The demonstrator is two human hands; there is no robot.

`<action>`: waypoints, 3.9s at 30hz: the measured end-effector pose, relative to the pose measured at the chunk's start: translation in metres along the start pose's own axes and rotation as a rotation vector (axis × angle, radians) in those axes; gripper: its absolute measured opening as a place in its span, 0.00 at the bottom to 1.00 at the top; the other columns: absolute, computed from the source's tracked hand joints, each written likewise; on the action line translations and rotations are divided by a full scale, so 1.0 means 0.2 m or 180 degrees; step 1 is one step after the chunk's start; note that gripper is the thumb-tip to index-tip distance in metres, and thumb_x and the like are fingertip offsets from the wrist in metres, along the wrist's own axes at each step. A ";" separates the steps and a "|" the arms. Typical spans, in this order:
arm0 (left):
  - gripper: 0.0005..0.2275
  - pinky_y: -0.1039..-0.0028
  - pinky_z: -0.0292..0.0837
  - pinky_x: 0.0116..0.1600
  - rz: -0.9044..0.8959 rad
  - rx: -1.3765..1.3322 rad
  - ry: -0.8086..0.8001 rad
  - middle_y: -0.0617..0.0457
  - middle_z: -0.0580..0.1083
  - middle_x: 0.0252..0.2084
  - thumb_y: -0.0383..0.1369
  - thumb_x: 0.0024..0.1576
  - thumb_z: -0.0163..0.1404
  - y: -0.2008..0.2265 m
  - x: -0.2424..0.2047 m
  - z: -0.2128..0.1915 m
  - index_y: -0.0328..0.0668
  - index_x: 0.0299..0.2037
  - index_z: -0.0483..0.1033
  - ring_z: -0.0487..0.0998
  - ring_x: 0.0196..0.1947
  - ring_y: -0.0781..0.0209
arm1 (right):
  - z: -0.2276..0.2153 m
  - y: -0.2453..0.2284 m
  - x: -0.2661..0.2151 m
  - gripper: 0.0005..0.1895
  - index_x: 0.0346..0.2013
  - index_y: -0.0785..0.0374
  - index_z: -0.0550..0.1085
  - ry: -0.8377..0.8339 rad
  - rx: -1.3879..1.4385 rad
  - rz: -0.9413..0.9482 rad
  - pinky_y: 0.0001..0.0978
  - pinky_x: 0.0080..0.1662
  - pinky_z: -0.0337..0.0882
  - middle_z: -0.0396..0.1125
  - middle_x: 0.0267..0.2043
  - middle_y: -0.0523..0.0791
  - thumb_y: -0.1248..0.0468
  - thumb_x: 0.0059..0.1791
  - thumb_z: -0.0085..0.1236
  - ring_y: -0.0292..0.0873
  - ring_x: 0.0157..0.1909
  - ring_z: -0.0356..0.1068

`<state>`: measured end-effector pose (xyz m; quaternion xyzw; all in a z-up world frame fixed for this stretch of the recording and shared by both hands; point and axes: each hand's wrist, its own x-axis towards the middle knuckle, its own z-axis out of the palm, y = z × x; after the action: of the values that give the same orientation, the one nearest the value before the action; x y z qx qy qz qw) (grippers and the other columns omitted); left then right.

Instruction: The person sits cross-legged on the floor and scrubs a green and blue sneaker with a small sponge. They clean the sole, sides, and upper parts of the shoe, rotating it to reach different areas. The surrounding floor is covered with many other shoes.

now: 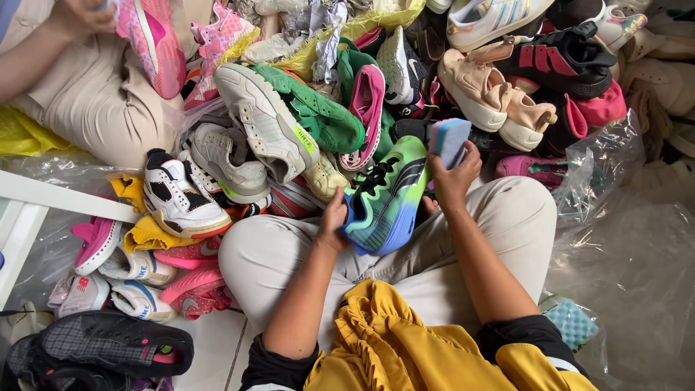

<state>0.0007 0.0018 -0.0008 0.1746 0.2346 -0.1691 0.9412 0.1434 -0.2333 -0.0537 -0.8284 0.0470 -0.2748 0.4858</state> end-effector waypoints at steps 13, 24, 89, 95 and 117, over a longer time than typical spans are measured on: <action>0.42 0.55 0.63 0.67 0.1809 0.0993 -0.0190 0.40 0.70 0.62 0.68 0.52 0.46 -0.04 -0.15 0.15 0.50 0.70 0.54 0.70 0.62 0.46 | 0.02 -0.15 -0.07 0.51 0.63 0.69 0.60 0.0374 -0.0955 -0.0985 0.51 0.60 0.55 0.55 0.57 0.56 0.66 0.31 0.78 0.61 0.60 0.56; 0.25 0.61 0.76 0.55 0.2491 0.1668 0.0469 0.45 0.72 0.57 0.43 0.60 0.53 0.09 0.09 -0.30 0.50 0.68 0.66 0.75 0.53 0.56 | 0.05 -0.27 -0.13 0.45 0.64 0.71 0.61 0.0165 -0.0668 -0.2000 0.62 0.61 0.57 0.53 0.60 0.59 0.71 0.36 0.75 0.66 0.61 0.54; 0.12 0.78 0.69 0.48 0.2546 0.2165 0.1150 0.60 0.76 0.30 0.44 0.64 0.48 0.13 -0.12 0.03 0.47 0.36 0.78 0.75 0.34 0.73 | -0.19 -0.94 -0.42 0.35 0.62 0.48 0.72 -0.1724 -0.0173 -0.2877 0.52 0.49 0.66 0.64 0.54 0.52 0.63 0.38 0.45 0.63 0.61 0.64; 0.15 0.70 0.72 0.49 0.2699 0.2317 0.1077 0.59 0.75 0.34 0.49 0.62 0.53 0.15 -0.24 0.20 0.46 0.40 0.80 0.72 0.38 0.71 | -0.12 -0.81 -0.30 0.37 0.61 0.48 0.74 -0.1473 -0.0639 -0.3028 0.51 0.47 0.66 0.65 0.52 0.50 0.61 0.35 0.49 0.59 0.58 0.66; 0.10 0.78 0.66 0.43 0.2975 0.3042 0.0605 0.64 0.69 0.30 0.43 0.63 0.53 0.12 -0.33 0.33 0.47 0.36 0.78 0.65 0.34 0.74 | -0.10 -0.35 0.01 0.34 0.65 0.53 0.70 -0.1523 -0.1382 -0.1284 0.56 0.45 0.70 0.62 0.55 0.52 0.65 0.42 0.56 0.61 0.59 0.64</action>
<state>-0.0204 0.0119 0.0926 0.6691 0.1155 0.1868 0.7100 0.1216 -0.2126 0.0124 -0.9454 -0.1747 -0.1473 0.2323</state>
